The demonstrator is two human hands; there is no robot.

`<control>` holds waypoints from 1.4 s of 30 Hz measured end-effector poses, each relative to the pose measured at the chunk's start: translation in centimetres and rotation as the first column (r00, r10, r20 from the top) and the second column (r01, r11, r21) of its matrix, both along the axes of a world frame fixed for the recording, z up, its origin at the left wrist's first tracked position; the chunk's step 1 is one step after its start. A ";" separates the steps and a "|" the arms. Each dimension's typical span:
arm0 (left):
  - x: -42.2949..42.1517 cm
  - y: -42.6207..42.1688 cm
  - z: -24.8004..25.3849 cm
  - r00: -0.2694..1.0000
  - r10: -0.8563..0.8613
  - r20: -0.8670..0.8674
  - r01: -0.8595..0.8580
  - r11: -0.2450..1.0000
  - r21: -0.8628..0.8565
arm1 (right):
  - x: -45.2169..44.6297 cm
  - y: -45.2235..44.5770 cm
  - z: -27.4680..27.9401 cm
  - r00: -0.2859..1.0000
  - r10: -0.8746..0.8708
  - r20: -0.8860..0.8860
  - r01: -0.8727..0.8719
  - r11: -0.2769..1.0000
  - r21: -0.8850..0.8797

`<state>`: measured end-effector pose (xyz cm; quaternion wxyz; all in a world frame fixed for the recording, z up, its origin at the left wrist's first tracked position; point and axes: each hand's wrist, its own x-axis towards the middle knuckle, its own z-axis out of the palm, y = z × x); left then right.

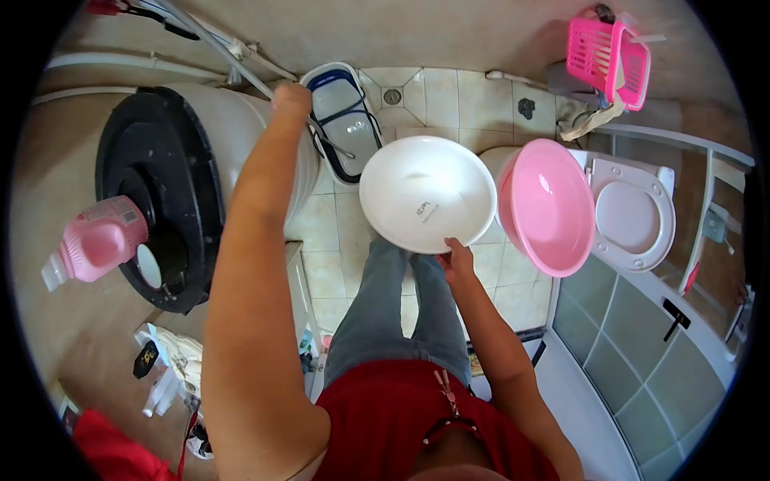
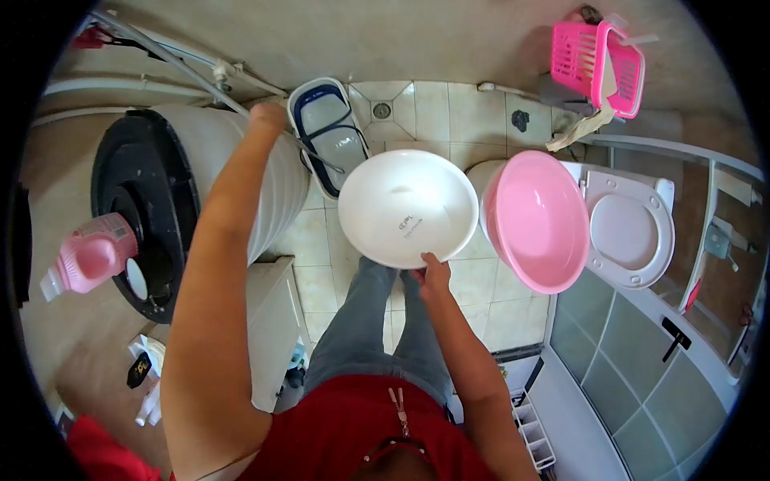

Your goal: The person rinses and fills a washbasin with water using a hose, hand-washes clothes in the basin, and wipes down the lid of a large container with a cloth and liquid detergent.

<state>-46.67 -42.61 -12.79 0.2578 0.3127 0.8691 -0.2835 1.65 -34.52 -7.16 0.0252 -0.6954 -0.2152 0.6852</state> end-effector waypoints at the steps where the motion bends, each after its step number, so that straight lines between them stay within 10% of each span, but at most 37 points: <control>1: 2.3 0.5 -0.3 0.997 -0.066 0.045 0.069 0.996 -0.064 | -0.1 -0.1 -0.5 1.000 0.003 -0.003 -0.003 1.000 0.009; 14: 16.5 -3.5 -19.8 0.959 0.130 0.251 -0.092 0.984 -0.155 | 0.3 0.1 -10.2 0.991 0.114 0.068 -0.116 0.993 0.029; 29: 28.5 -9.5 -24.3 0.906 0.327 0.267 -0.331 0.943 -0.031 | 3.6 1.6 -16.4 0.932 0.347 0.110 -0.348 0.937 -0.003; 35: 30.3 -8.1 -14.5 0.768 0.581 0.270 -0.640 0.681 0.356 | 4.0 3.1 -16.6 0.916 0.386 0.110 -0.395 0.916 0.074; 42: 35.5 -5.1 -1.0 0.793 0.422 0.439 -0.598 0.405 0.691 | 2.4 6.1 -16.6 0.922 0.381 0.067 -0.386 0.894 0.228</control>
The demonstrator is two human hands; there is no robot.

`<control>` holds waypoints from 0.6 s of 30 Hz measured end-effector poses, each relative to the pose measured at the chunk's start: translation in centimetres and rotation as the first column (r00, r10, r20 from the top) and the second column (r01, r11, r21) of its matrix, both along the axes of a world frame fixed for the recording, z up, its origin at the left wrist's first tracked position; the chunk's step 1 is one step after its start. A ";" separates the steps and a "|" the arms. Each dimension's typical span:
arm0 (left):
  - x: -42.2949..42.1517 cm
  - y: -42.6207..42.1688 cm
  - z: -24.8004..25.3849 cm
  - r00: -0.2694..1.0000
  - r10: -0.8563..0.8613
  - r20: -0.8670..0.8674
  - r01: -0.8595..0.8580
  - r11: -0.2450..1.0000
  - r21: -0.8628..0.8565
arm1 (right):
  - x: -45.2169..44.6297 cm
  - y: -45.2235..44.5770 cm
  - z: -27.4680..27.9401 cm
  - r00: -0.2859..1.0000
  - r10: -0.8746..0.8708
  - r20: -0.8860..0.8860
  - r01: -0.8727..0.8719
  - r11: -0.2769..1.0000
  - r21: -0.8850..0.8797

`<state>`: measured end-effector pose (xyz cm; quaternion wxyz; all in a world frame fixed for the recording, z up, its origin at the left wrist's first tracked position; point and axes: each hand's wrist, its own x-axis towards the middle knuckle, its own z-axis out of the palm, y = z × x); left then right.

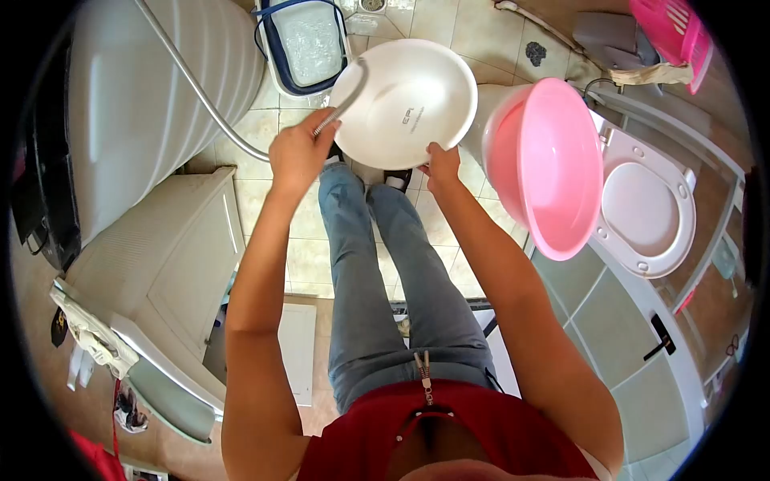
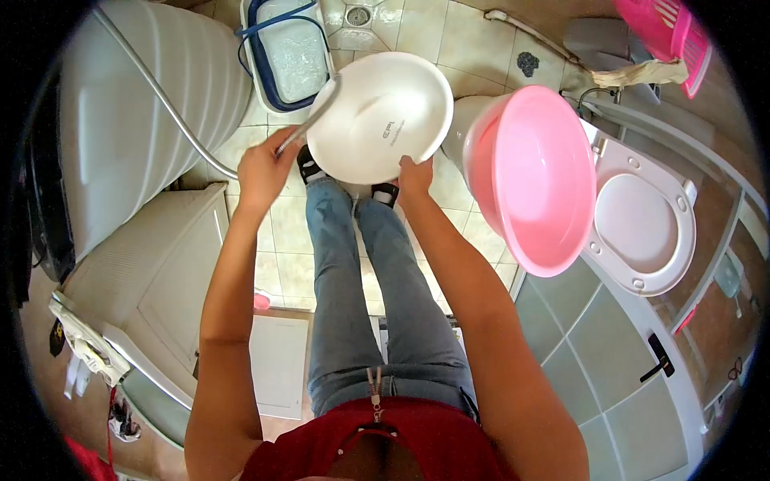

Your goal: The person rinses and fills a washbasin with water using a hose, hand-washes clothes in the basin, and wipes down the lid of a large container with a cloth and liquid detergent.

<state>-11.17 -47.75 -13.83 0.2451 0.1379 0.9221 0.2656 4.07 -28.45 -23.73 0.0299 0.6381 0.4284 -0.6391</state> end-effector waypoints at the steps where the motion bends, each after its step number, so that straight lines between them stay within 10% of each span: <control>1: 0.5 0.6 1.7 0.998 0.022 0.067 -0.023 1.000 0.006 | -0.4 0.3 0.3 1.000 0.002 -0.010 -0.002 1.000 0.016; 11: 2.5 3.2 6.8 0.968 -0.117 0.223 0.091 0.988 0.125 | -0.7 3.9 -1.6 0.963 -0.146 -0.227 0.094 0.970 -0.225; 18: 3.2 2.5 4.4 0.954 -0.300 -0.029 0.300 0.939 0.165 | 0.7 3.5 -0.7 0.920 -0.225 -0.319 0.131 0.948 -0.292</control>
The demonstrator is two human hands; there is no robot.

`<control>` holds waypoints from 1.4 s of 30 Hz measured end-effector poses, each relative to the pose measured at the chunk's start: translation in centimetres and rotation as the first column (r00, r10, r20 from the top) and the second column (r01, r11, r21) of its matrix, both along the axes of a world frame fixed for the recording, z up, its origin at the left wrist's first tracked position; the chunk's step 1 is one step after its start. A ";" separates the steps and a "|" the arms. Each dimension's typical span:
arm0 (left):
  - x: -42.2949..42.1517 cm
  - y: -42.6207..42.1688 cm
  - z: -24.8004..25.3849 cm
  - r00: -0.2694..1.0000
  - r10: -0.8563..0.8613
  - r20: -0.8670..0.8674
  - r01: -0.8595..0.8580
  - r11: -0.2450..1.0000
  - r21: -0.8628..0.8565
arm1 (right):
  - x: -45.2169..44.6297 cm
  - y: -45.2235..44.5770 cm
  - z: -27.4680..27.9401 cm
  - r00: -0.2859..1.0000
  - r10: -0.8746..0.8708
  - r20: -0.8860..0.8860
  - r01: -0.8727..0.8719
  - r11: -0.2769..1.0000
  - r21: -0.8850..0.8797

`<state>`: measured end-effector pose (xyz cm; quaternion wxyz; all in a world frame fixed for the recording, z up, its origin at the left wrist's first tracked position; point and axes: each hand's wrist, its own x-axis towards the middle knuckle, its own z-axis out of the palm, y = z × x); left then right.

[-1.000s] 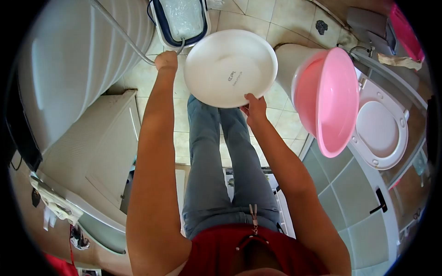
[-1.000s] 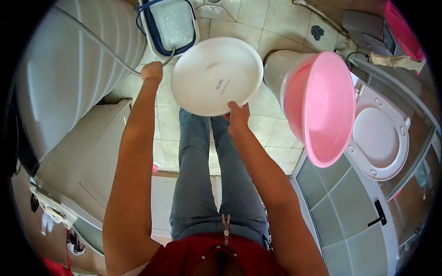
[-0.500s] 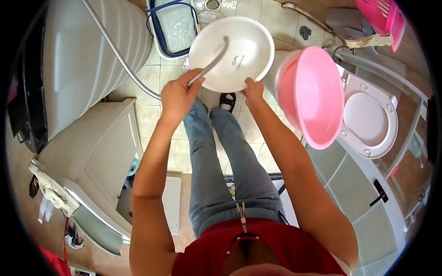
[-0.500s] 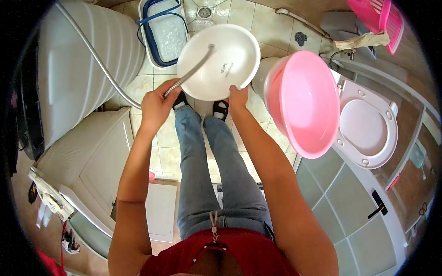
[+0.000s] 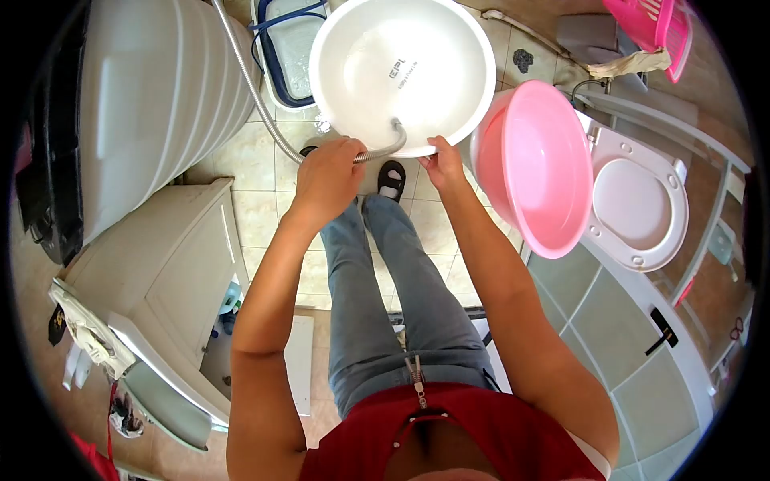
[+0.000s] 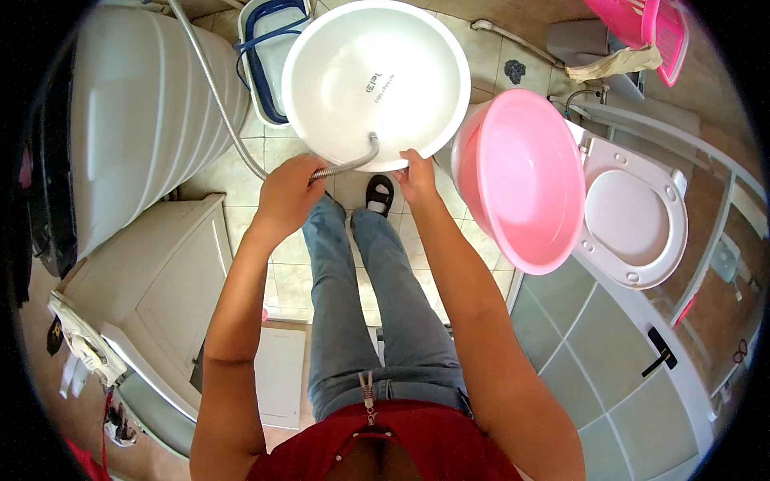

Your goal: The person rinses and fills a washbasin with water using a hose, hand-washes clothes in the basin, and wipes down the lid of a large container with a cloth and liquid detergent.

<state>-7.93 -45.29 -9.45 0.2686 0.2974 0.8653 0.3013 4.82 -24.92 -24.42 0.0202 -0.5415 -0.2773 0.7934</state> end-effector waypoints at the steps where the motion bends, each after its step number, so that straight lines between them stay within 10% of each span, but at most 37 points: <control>1: 0.2 0.4 0.1 1.000 -0.001 0.015 0.001 0.999 -0.047 | -0.5 -0.2 0.1 1.000 0.016 -0.002 -0.016 1.000 0.022; 5: 0.0 2.3 2.0 0.987 -0.036 0.156 0.080 0.954 -0.290 | -2.6 -1.5 1.1 0.989 0.075 0.130 -0.093 0.986 0.139; 18: 1.7 5.6 -4.6 0.924 0.254 0.286 -0.287 0.955 0.079 | -7.2 2.8 5.6 0.900 0.179 0.398 -0.396 0.718 0.573; 24: -0.7 7.5 -5.0 0.844 0.325 0.427 -0.390 0.918 0.070 | -14.4 5.3 8.1 0.639 0.255 0.726 -0.736 -0.074 0.673; 28: -1.8 9.0 -4.6 0.823 0.314 0.474 -0.447 0.873 0.197 | -18.0 7.6 9.7 0.794 0.096 0.600 -0.437 -0.595 0.674; 31: -2.1 9.7 -3.9 0.704 0.300 0.644 -0.581 0.765 0.279 | -19.7 11.5 11.0 0.598 -0.013 0.801 -0.625 -0.634 0.456; 37: -2.3 9.1 -2.8 0.655 0.234 0.719 -0.606 0.731 0.314 | -18.1 15.7 11.2 0.732 -0.170 0.660 -0.530 -0.752 0.393; 42: -1.2 7.8 -3.0 0.639 0.193 0.744 -0.599 0.732 0.325 | -16.5 15.7 11.0 0.830 -0.176 0.529 -0.555 -0.339 0.759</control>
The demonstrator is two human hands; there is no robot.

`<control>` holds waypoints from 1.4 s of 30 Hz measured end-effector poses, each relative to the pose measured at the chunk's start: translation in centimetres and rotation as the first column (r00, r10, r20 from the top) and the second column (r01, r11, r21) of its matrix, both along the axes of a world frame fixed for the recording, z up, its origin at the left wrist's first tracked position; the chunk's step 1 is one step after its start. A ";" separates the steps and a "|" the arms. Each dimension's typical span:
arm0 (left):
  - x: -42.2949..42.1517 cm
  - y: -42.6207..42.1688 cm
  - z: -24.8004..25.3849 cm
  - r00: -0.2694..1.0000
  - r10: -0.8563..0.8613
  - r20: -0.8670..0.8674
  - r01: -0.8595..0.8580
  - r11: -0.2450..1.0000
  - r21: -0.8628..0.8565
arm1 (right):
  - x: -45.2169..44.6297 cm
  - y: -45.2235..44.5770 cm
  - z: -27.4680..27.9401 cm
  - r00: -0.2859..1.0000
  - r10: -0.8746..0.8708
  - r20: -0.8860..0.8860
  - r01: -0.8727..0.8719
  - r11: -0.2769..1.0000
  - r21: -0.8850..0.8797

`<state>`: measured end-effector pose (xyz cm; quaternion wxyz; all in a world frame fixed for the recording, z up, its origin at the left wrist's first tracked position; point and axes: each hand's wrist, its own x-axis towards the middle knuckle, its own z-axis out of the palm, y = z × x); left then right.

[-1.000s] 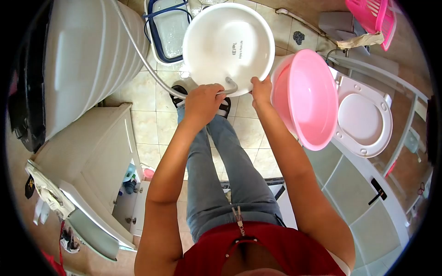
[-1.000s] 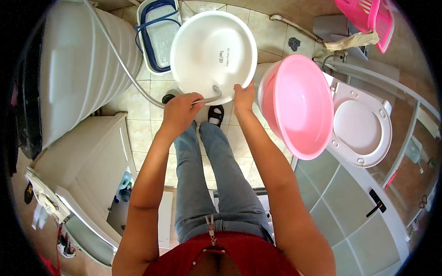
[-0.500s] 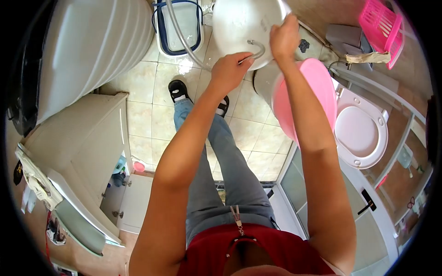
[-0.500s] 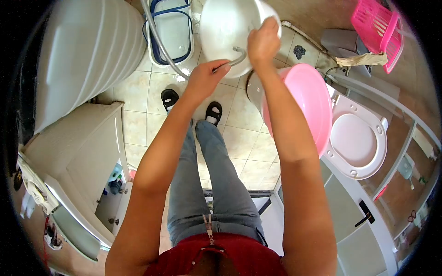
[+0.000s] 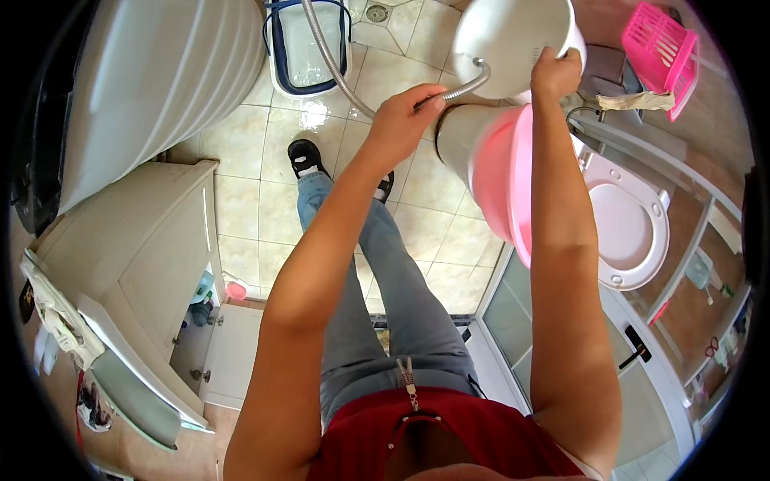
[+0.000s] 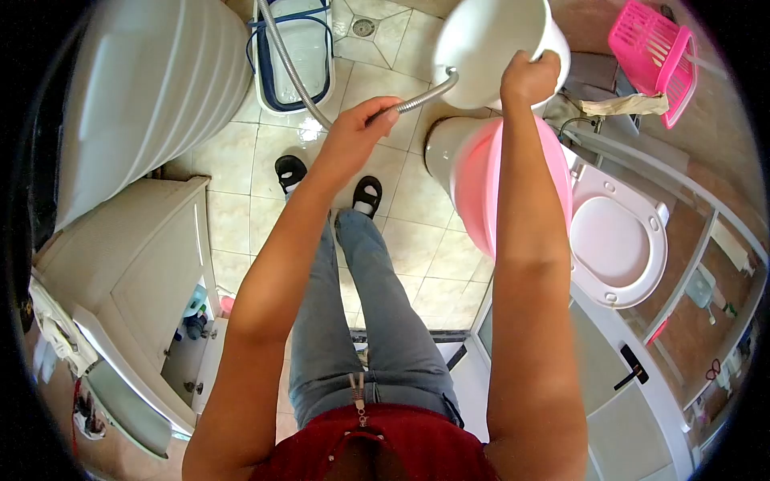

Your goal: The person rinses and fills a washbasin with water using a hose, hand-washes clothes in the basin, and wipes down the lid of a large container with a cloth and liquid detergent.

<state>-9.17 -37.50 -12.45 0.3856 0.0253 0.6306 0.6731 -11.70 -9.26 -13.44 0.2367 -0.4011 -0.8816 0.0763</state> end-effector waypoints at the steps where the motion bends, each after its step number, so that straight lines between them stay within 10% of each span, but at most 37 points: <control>1: 0.2 -0.2 0.0 1.000 -0.007 -0.018 0.007 1.000 -0.006 | 0.4 0.0 -0.6 0.996 -0.056 -0.074 0.048 0.994 -0.102; 4: 0.8 -1.1 0.2 0.989 -0.062 -0.132 0.047 0.993 -0.112 | 2.4 -1.7 -3.6 0.858 -0.270 -0.438 -0.058 0.795 -0.604; 7: 1.4 -2.5 -0.9 0.960 -0.095 -0.264 0.042 0.979 -0.200 | 5.3 -4.2 -5.5 0.781 -0.450 -0.432 -0.184 0.495 -0.849; 22: -2.3 -11.1 -4.5 0.968 -0.023 -0.249 -0.192 0.568 -0.801 | 14.1 -9.2 -4.8 0.845 -0.488 -0.221 -0.317 -0.123 -0.940; 27: -2.9 -12.1 -4.0 0.955 0.202 0.219 -0.029 0.794 -0.607 | 13.5 -8.7 -4.8 0.885 -0.411 -0.219 -0.317 -0.188 -0.930; 30: -2.0 -12.1 -3.6 0.928 0.270 0.257 -0.088 0.828 -0.553 | 12.8 -8.2 -4.8 0.905 -0.375 -0.203 -0.286 -0.180 -0.941; 33: -0.7 -11.1 -2.7 0.925 0.298 0.235 -0.113 0.808 -0.578 | 11.9 -8.0 -5.2 0.989 -0.148 -0.014 0.033 0.312 -0.950; 35: 0.5 -10.1 -2.6 0.930 0.305 0.203 -0.128 0.789 -0.600 | 11.2 -9.4 -3.7 0.973 0.181 0.146 -0.112 0.914 -0.389; 36: 1.1 -9.7 -2.3 0.934 0.307 0.183 -0.136 0.780 -0.611 | 10.6 -10.3 -3.3 0.916 0.260 0.305 -0.275 0.961 0.007; 39: 2.4 -8.3 -1.1 0.942 0.278 0.188 -0.104 0.774 -0.624 | 10.0 -12.3 -7.0 0.660 0.573 0.486 -0.565 0.805 -0.182; 42: 4.5 -7.9 -1.7 0.953 0.296 0.060 -0.213 0.798 -0.564 | 10.5 -12.8 -11.6 0.808 0.492 0.324 -0.439 0.870 -0.225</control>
